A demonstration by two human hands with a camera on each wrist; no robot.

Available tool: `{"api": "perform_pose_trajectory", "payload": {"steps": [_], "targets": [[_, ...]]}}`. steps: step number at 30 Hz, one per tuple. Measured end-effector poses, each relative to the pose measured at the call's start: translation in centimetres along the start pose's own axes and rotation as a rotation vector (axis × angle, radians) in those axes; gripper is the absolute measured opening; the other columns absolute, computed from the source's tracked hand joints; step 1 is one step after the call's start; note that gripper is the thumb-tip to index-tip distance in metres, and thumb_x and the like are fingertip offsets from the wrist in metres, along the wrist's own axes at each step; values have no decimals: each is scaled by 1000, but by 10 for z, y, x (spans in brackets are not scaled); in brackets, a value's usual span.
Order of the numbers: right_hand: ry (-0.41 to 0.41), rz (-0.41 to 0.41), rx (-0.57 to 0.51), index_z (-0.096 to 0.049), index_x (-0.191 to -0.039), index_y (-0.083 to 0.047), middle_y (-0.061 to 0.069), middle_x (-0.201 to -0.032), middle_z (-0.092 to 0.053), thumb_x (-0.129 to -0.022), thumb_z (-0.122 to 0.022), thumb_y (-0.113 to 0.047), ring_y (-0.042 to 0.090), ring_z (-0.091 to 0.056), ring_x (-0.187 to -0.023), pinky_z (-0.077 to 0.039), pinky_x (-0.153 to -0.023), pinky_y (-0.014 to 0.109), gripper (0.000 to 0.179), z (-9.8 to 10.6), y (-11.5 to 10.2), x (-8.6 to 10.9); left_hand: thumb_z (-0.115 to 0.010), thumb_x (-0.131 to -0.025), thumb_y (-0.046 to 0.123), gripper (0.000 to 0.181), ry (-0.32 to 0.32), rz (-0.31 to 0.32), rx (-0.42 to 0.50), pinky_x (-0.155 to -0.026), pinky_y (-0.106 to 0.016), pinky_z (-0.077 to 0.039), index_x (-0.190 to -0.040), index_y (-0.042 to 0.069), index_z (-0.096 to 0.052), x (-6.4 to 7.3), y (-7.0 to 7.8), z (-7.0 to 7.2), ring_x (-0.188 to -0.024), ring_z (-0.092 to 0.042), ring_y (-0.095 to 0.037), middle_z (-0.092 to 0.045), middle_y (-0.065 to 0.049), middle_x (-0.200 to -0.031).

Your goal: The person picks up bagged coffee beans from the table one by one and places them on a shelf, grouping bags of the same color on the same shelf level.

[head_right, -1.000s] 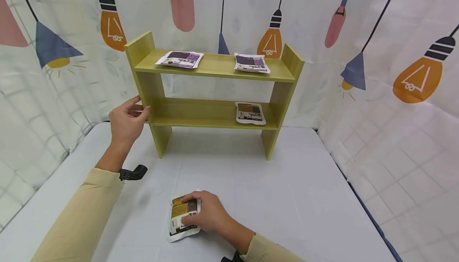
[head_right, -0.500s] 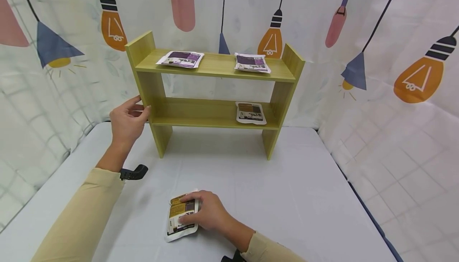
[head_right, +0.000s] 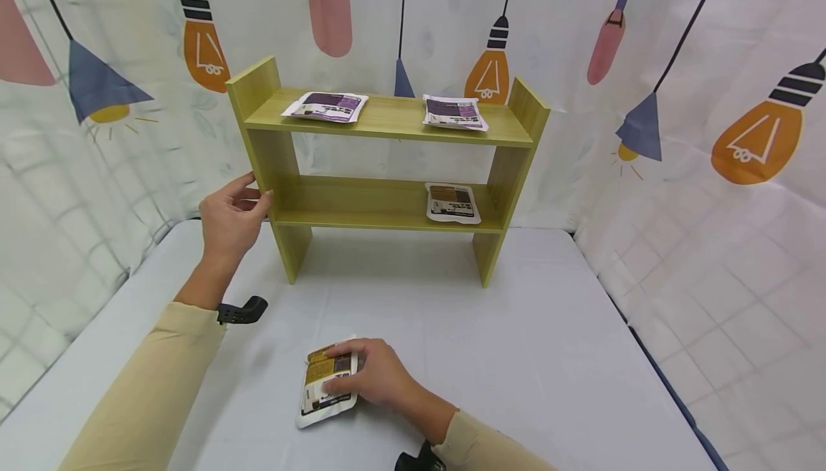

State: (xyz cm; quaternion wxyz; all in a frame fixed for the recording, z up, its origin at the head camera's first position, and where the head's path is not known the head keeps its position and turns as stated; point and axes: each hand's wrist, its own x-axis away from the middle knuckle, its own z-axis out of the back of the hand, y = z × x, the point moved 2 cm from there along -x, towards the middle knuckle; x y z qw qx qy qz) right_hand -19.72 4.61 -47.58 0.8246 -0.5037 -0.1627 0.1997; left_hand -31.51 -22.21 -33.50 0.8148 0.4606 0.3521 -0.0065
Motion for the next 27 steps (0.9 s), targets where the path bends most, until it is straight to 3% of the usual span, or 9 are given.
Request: {"api": "perform_pose_trajectory", "payload": {"steps": [8,19,27], "targets": [[20,-28,-73,-79,-112,-31,-9,-123,-74,-73,-92,-21,17,-59,-124,-34,-116,52,43,0,-1,-4,-67,-98,25,43,2,2,-2,-68,-2,-46,-141,21,-65,0,1,0,-88,-76,-33,-78,-17,-110],[38,-26,-124,-79,-110,-32,-10,-123,-73,-72,-91,-18,16,-57,-124,-32,-116,49,42,2,2,-11,-67,-98,24,43,6,-7,-6,-69,-3,-47,-140,20,-65,0,1,0,-87,-76,-33,-78,-18,-109],[53,-54,-208,-79,-112,-25,-4,-129,-70,-73,-90,-12,18,-54,-125,-34,-114,46,42,4,2,-14,-68,-96,20,42,15,-23,1,-68,-3,-47,-138,16,-66,0,0,0,-85,-76,-35,-78,-19,-105]]}}
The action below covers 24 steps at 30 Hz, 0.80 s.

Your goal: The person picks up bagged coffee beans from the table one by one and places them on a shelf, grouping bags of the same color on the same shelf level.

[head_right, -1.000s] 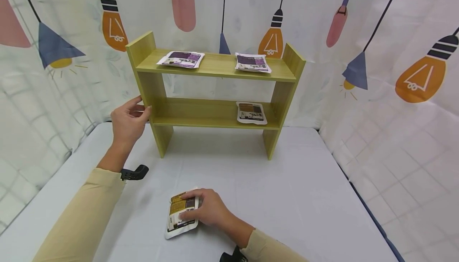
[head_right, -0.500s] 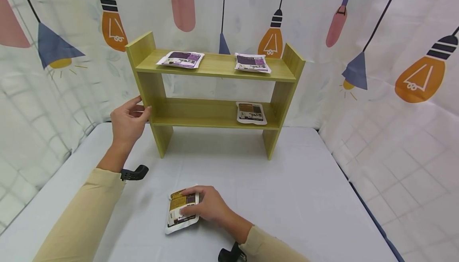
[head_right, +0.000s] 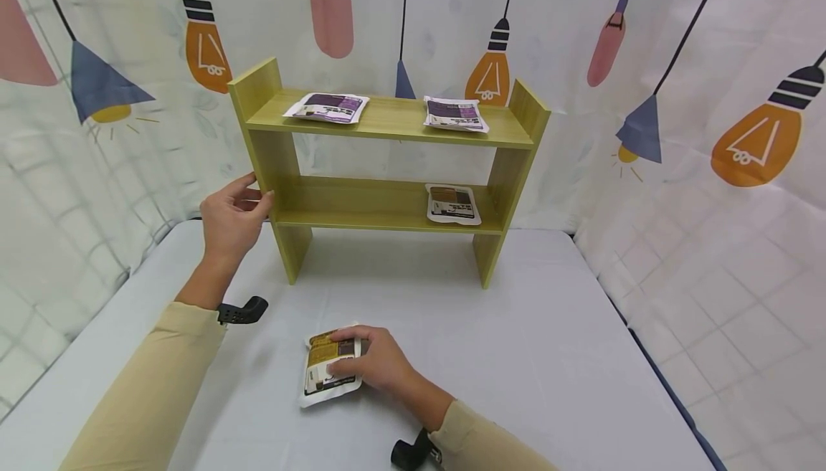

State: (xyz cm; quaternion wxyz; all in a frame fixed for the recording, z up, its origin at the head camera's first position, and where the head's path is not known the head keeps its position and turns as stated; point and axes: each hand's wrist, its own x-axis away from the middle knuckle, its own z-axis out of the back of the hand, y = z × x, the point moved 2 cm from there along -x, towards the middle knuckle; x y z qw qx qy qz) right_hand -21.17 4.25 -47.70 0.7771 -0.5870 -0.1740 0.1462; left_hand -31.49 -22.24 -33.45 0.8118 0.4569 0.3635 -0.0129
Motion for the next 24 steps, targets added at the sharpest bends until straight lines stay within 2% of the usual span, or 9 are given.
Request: {"api": "perform_pose_trajectory", "payload": {"steps": [2,7,9,11,16,24], "targets": [[6,-3,-18,-79,-113,-25,-4,-129,-70,-74,-89,-11,19,-54,-126,-34,-113,45,43,0,0,-1,-69,-95,17,42,9,-14,2,-67,-2,-46,-137,14,-68,0,0,0,-81,-76,-32,-78,-20,-101],[36,7,-25,-78,-113,-26,-4,-132,-68,-75,-89,-13,22,-50,-132,-32,-116,51,42,3,-1,-6,-70,-93,13,41,21,-30,5,-66,-3,-46,-134,13,-69,-1,-1,0,-69,-67,0,-79,-20,-97],[44,4,-23,-78,-114,-26,-3,-133,-68,-75,-89,-13,23,-49,-133,-31,-116,53,42,4,-2,-7,-70,-93,14,41,19,-27,4,-66,-3,-47,-135,13,-69,-1,-2,-1,-68,-64,5,-79,-19,-98],[50,2,-21,-78,-114,-26,-2,-134,-67,-75,-89,-13,24,-49,-134,-31,-116,54,42,4,-2,-8,-70,-94,14,41,17,-24,4,-66,-3,-47,-135,14,-69,-1,-2,-1,-69,-68,-2,-79,-19,-98],[56,3,-40,-78,-116,-25,0,-137,-66,-76,-88,-12,24,-49,-133,-36,-113,51,43,5,-4,-9,-69,-95,15,41,15,-20,1,-66,-3,-46,-136,15,-69,-1,-1,-1,-79,-75,-33,-78,-20,-99],[56,14,-68,-77,-117,-24,3,-138,-64,-76,-88,-10,22,-52,-124,-48,-95,30,45,8,-7,-14,-69,-94,15,41,18,-12,3,-65,-3,-45,-135,15,-69,0,-1,-1,-81,-75,-36,-78,-20,-99]]}}
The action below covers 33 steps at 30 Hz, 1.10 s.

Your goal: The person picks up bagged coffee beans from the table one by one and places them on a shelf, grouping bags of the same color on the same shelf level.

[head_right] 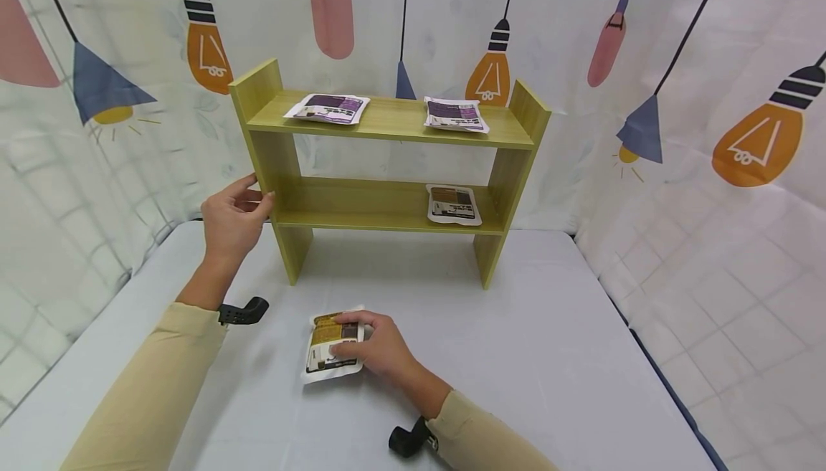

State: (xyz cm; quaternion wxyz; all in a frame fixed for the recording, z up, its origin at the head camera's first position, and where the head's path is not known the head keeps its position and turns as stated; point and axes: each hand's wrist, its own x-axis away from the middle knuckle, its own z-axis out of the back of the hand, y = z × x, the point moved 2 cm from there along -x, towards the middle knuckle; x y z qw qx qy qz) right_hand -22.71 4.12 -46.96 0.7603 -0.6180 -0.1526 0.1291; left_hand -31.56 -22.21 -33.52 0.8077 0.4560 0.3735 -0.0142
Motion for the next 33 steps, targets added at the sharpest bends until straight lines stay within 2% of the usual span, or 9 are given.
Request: {"api": "perform_pose_trajectory", "payload": {"steps": [5,15,30,33], "targets": [[-7,-11,-19,-77,-118,-24,5,-139,-61,-76,-87,-10,22,-59,-115,-53,-83,25,45,1,-1,-6,-69,-95,16,41,-1,1,-1,-66,-2,-45,-136,15,-68,0,0,0,-81,-75,-35,-78,-20,-99],[7,4,-3,-77,-118,-26,4,-138,-63,-76,-88,-11,20,-59,-114,-51,-85,24,46,3,-8,-13,-68,-96,17,42,-9,7,-9,-67,-2,-44,-138,14,-67,1,-1,1,-83,-76,-35,-78,-20,-101],[18,2,-25,-77,-121,-28,7,-131,-64,-78,-88,-12,18,-69,-95,-56,-73,24,47,8,-18,-22,-68,-96,18,43,-16,12,-14,-67,-2,-44,-139,15,-66,0,0,1,-83,-75,-34,-78,-20,-104],[11,14,-52,-76,-122,-25,8,-128,-65,-78,-88,-10,18,-70,-91,-57,-71,25,48,8,-19,-23,-68,-96,18,43,-13,8,-15,-67,-2,-44,-139,14,-66,0,1,1,-83,-76,-35,-78,-20,-103]]}}
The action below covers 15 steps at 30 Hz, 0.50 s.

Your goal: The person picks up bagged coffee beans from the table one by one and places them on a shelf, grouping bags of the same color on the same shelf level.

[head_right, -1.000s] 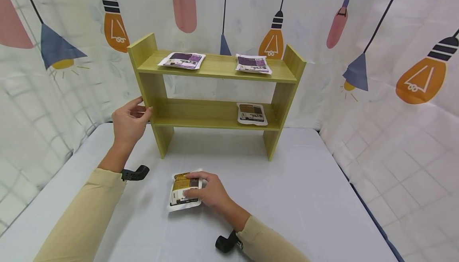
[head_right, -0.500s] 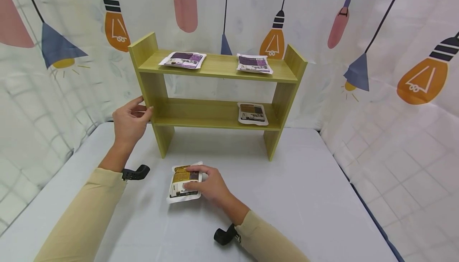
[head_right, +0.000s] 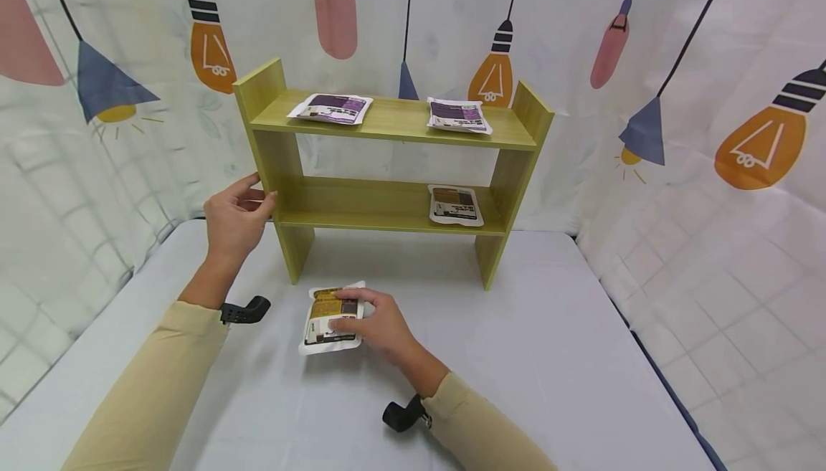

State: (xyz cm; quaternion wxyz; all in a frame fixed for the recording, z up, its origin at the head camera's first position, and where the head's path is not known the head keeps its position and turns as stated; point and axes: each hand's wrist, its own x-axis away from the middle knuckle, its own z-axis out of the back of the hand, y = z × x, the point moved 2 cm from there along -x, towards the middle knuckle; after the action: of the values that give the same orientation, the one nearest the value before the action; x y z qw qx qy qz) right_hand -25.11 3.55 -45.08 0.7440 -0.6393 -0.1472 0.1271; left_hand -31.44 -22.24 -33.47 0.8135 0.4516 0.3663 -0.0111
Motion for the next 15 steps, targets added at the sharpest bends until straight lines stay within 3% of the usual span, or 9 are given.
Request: {"api": "perform_pose_trajectory", "payload": {"steps": [15], "targets": [[1,22,-52,-74,-126,-23,9,-128,-65,-80,-87,-10,17,-70,-91,-59,-71,26,50,3,-13,-5,-69,-96,20,43,0,3,-15,-69,-5,-46,-139,15,-66,1,0,0,-85,-76,-33,-78,-19,-104]]}}
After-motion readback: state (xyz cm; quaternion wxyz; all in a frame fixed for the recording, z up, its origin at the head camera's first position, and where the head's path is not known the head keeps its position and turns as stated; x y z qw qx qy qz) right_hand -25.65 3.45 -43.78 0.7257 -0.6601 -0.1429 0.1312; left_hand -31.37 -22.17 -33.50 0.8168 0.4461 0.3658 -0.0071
